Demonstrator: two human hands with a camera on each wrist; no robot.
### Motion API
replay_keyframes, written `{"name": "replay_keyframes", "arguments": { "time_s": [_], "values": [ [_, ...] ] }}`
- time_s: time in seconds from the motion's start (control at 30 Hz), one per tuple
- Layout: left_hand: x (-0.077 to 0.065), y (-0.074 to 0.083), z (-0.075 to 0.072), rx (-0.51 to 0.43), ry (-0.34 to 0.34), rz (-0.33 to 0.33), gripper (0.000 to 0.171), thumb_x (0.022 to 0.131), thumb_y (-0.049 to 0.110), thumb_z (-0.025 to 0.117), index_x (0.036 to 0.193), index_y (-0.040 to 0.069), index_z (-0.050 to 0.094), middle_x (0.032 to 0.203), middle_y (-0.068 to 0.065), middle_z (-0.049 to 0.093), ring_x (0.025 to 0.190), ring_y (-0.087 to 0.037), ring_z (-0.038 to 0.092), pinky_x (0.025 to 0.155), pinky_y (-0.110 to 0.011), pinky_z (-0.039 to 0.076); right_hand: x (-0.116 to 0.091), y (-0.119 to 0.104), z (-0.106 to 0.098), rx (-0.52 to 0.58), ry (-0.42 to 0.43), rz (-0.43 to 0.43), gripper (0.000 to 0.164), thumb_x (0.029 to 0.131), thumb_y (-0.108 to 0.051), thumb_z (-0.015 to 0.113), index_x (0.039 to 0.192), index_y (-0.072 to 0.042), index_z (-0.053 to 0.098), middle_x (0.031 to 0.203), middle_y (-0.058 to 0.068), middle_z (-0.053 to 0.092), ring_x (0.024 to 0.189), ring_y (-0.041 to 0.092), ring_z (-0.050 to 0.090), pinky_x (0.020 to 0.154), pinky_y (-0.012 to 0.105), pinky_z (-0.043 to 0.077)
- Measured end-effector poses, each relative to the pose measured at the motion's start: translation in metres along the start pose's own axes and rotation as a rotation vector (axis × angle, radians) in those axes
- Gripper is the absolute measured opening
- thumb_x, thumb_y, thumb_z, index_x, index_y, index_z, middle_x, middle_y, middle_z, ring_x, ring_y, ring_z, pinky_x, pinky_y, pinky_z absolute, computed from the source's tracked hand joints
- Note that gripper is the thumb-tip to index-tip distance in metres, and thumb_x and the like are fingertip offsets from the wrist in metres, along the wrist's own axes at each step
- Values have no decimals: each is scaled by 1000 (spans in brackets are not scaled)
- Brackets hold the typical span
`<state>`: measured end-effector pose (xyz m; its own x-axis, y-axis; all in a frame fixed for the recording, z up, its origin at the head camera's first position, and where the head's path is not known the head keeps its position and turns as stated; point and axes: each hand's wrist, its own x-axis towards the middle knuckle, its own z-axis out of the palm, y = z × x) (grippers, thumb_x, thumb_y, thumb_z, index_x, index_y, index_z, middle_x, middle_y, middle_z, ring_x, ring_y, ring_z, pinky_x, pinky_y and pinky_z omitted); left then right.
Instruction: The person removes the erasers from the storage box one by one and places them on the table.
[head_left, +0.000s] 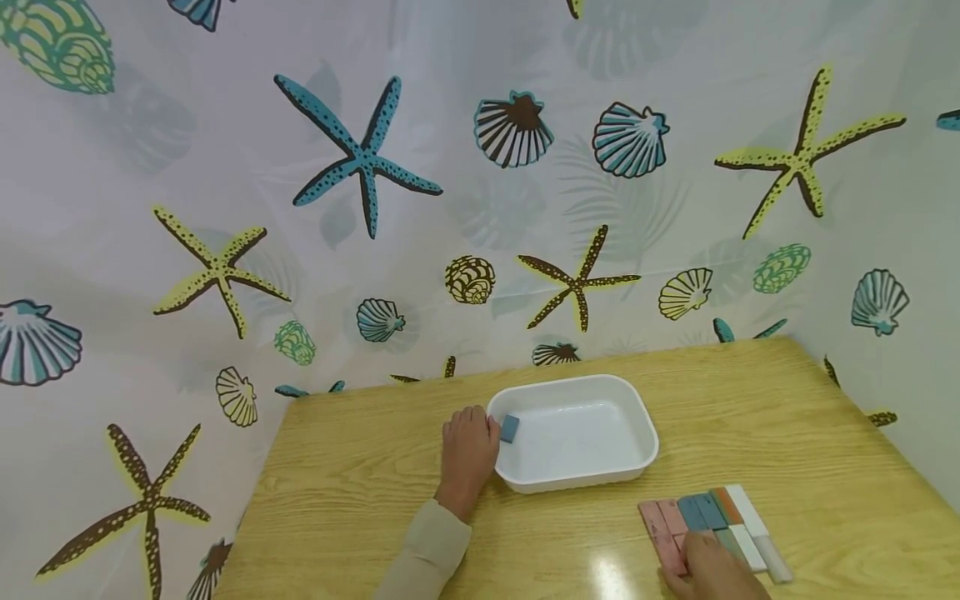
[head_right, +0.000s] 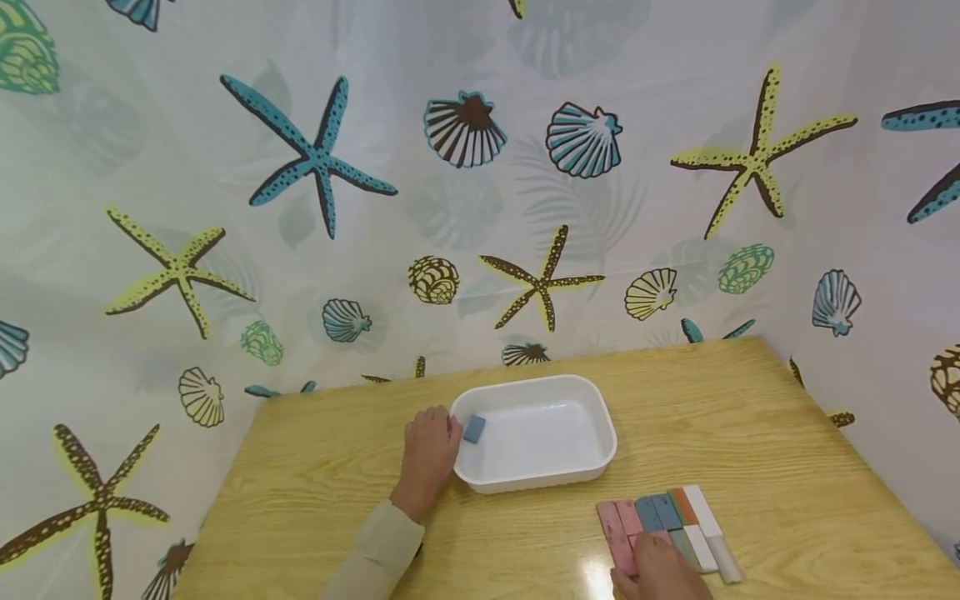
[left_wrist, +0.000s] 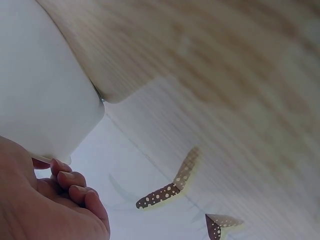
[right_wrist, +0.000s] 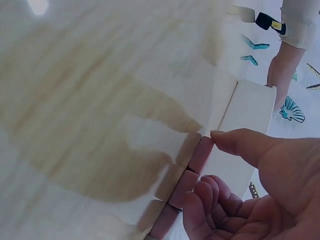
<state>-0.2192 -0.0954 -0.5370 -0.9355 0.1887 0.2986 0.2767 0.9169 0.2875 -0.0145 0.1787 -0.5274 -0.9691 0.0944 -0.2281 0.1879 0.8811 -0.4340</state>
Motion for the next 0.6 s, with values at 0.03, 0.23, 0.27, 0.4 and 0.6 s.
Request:
{"name": "replay_keyframes", "arguments": {
  "time_s": [0.03, 0.23, 0.27, 0.4, 0.6],
  "values": [
    [0, 0, 0, -2, 2, 1, 27, 96, 28, 41, 82, 8, 52, 78, -2, 50, 76, -20, 45, 69, -35, 35, 0, 0, -1, 3, 5, -9, 40, 76, -29, 74, 70, -6, 42, 67, 4, 40, 57, 17, 40, 54, 33, 37],
    [1, 1, -1, -4, 12, 2, 26, 96, 28, 42, 81, 8, 51, 77, -3, 49, 77, -20, 45, 69, -36, 35, 3, -2, -14, 130, -15, -153, 24, 82, -24, 70, 76, -9, 51, 65, -3, 46, 55, 7, 43, 51, 25, 39],
    [1, 1, -2, -5, 10, 3, 26, 96, 28, 43, 82, 8, 51, 78, -3, 50, 77, -20, 45, 69, -36, 35, 4, -1, -20, 168, -37, -196, 21, 83, -23, 68, 79, -9, 52, 65, -4, 48, 56, 5, 44, 51, 23, 39],
    [1, 2, -3, -15, 2, 4, 26, 96, 28, 43, 82, 8, 52, 78, -3, 50, 78, -21, 46, 69, -36, 35, 16, -1, -47, 226, -70, -423, 14, 87, -19, 64, 85, -8, 55, 71, -8, 51, 62, -1, 46, 54, 22, 43],
    [0, 2, -3, -19, 4, -1, 25, 95, 27, 44, 82, 8, 52, 77, -3, 49, 77, -20, 46, 68, -35, 35, 45, -11, -85, 157, -60, -591, 9, 88, -17, 62, 88, -11, 55, 77, -10, 51, 68, 0, 47, 59, 23, 44]
  ]
}}
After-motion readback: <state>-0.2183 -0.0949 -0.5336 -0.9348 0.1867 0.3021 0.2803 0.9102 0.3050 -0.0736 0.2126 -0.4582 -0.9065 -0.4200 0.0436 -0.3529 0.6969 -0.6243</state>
